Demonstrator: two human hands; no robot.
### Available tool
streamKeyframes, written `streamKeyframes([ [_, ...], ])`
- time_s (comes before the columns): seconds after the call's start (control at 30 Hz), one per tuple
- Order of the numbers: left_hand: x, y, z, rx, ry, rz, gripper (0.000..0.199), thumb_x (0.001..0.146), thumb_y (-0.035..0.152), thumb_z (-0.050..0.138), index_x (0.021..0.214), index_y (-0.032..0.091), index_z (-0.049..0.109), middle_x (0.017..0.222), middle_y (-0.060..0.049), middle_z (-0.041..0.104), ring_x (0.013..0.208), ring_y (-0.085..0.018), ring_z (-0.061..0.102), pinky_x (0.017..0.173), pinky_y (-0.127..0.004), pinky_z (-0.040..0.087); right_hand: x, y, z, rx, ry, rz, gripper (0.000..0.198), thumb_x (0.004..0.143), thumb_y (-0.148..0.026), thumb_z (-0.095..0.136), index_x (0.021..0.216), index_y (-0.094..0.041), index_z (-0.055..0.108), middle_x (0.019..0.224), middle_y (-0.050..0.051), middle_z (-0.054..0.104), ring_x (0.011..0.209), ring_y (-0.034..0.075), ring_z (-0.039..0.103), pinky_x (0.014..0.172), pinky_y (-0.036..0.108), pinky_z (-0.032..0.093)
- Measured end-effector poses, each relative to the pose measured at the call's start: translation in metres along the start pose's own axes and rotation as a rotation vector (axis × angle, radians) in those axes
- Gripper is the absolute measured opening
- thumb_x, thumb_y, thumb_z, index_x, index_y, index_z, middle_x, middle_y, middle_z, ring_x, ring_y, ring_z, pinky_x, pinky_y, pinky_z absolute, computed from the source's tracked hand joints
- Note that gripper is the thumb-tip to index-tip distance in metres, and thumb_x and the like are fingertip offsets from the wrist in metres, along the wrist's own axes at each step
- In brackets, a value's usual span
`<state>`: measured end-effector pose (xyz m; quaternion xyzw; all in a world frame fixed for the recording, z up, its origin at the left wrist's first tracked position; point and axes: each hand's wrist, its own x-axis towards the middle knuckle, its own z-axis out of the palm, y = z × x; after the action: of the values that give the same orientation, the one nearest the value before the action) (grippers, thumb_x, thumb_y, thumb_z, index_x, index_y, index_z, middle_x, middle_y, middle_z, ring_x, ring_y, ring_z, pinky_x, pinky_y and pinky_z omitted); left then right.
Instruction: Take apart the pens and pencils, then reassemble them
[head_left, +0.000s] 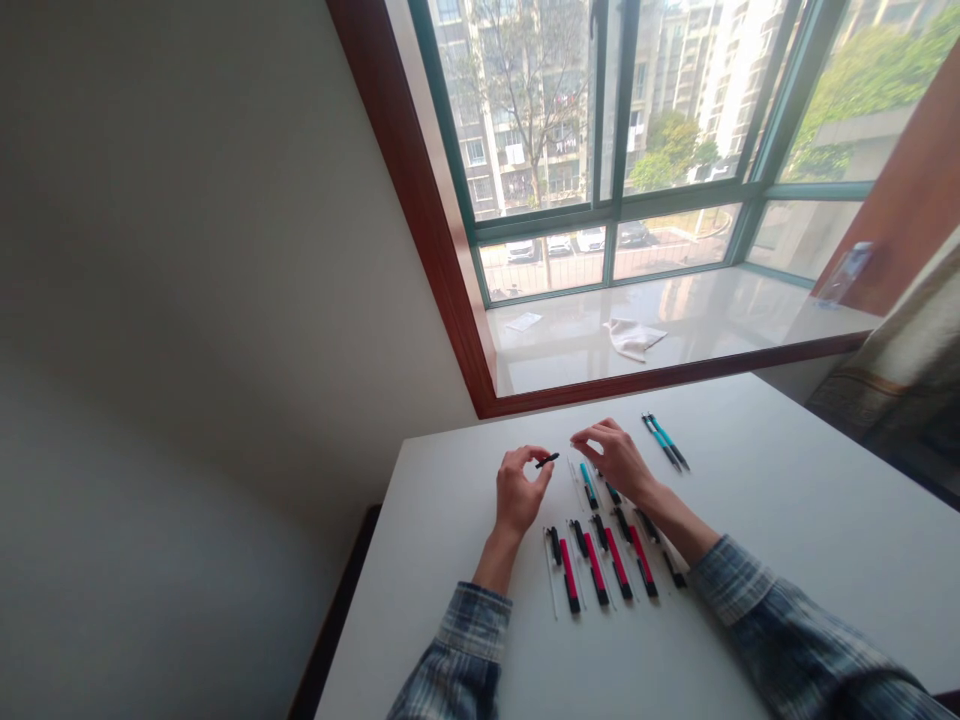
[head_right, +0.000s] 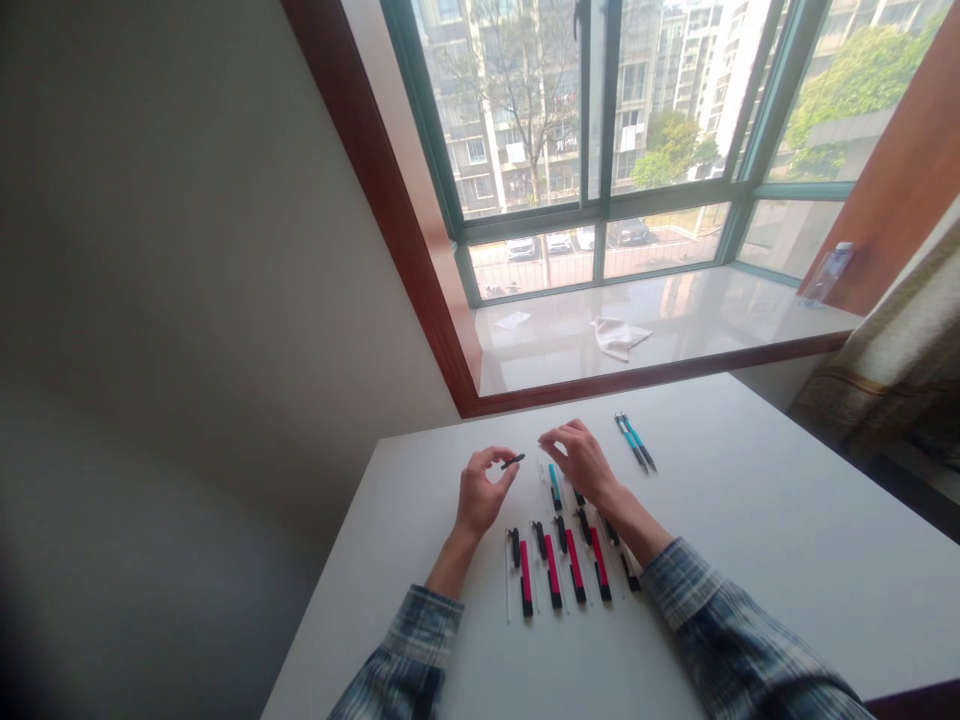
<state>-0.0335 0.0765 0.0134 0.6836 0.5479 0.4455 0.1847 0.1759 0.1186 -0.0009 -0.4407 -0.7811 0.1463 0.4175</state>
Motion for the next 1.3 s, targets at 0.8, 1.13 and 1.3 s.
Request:
streamKeyframes([
  [0.8, 0.0011, -0.0026, 0.0004, -0.048, 0.003, -0.005, 0.009, 0.086, 0.025, 0.073, 0.094, 0.027, 0.076, 0.097, -0.003, 0.077, 0.098, -0.024, 0.068, 0.092, -0.043, 0.053, -0.0051, -0.0069, 0.0051, 0.427, -0.055, 0.194, 0.024, 0.091, -0.046, 0.068, 0.099, -0.027, 0.081, 0.098, 0.004, 0.081, 0.088, 0.023, 0.074, 0.08, 0.035, 0.056],
  [1.13, 0.0006, -0.0023, -0.0001, -0.058, -0.012, -0.002, 0.008, 0.086, 0.027, 0.073, 0.093, 0.026, 0.076, 0.097, -0.004, 0.076, 0.099, -0.025, 0.068, 0.091, -0.044, 0.054, -0.0051, -0.008, 0.005, 0.435, -0.056, 0.187, 0.023, 0.091, -0.045, 0.067, 0.099, -0.028, 0.08, 0.1, 0.003, 0.081, 0.091, 0.023, 0.074, 0.081, 0.035, 0.056],
  [1.3, 0.0008, -0.0017, -0.0007, -0.063, -0.021, 0.001, 0.009, 0.086, 0.026, 0.073, 0.094, 0.026, 0.076, 0.097, -0.004, 0.076, 0.099, -0.024, 0.067, 0.092, -0.043, 0.053, -0.0049, -0.0082, 0.0046, 0.445, -0.076, 0.187, 0.021, 0.092, -0.044, 0.068, 0.099, -0.028, 0.08, 0.099, 0.002, 0.08, 0.091, 0.023, 0.073, 0.081, 0.034, 0.055],
])
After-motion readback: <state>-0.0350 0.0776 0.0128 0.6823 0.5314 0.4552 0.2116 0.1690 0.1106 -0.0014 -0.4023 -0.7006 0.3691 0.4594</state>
